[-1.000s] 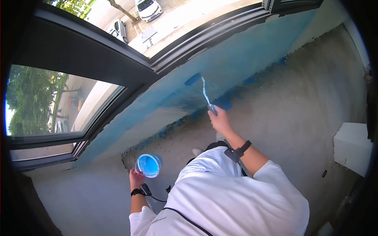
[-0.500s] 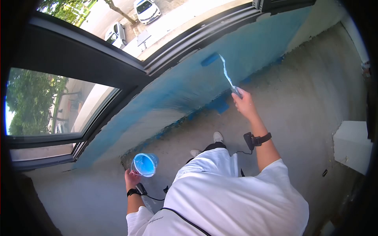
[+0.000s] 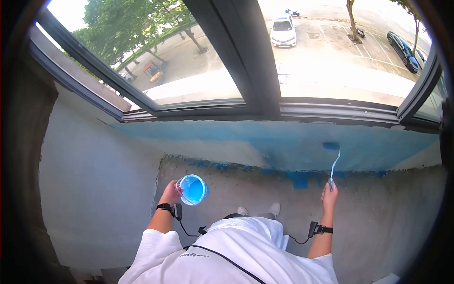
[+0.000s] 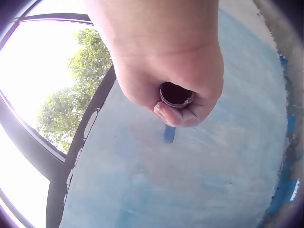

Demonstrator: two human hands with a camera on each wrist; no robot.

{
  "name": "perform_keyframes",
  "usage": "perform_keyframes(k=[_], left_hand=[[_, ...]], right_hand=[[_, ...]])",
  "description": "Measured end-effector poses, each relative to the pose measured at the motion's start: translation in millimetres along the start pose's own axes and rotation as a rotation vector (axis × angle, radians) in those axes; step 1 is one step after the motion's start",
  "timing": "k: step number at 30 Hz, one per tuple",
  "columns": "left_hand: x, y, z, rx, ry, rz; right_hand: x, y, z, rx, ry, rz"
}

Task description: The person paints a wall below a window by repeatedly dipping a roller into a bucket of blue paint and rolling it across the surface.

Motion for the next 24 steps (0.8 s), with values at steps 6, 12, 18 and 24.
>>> perform_keyframes(k=[6, 12, 18, 24], left_hand=[[5, 15, 13, 0.052, -0.048, 0.02], [2, 25, 11, 0.064, -0.075, -0.06], [6, 10, 17, 0.035, -0.102, -0.055], [21, -2, 1, -0.044, -0.115, -0.094]], right_hand=[[36, -12, 27, -0.014, -0.077, -0.067], [62, -40, 41, -0.193, -0.005, 0.056], [46, -83, 51, -0.334, 0.02, 0.194], [15, -132, 81, -0.531, -0.017, 0.2]])
Point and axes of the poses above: each hand's wrist, its own z-axis away from the middle knuckle, its own y-axis out of the back of the hand, x = y × z, the point moved 7 cm from there along -z, towards the middle knuckle, and after that the axes turned 14 degrees about y, right-handed, at the moved point
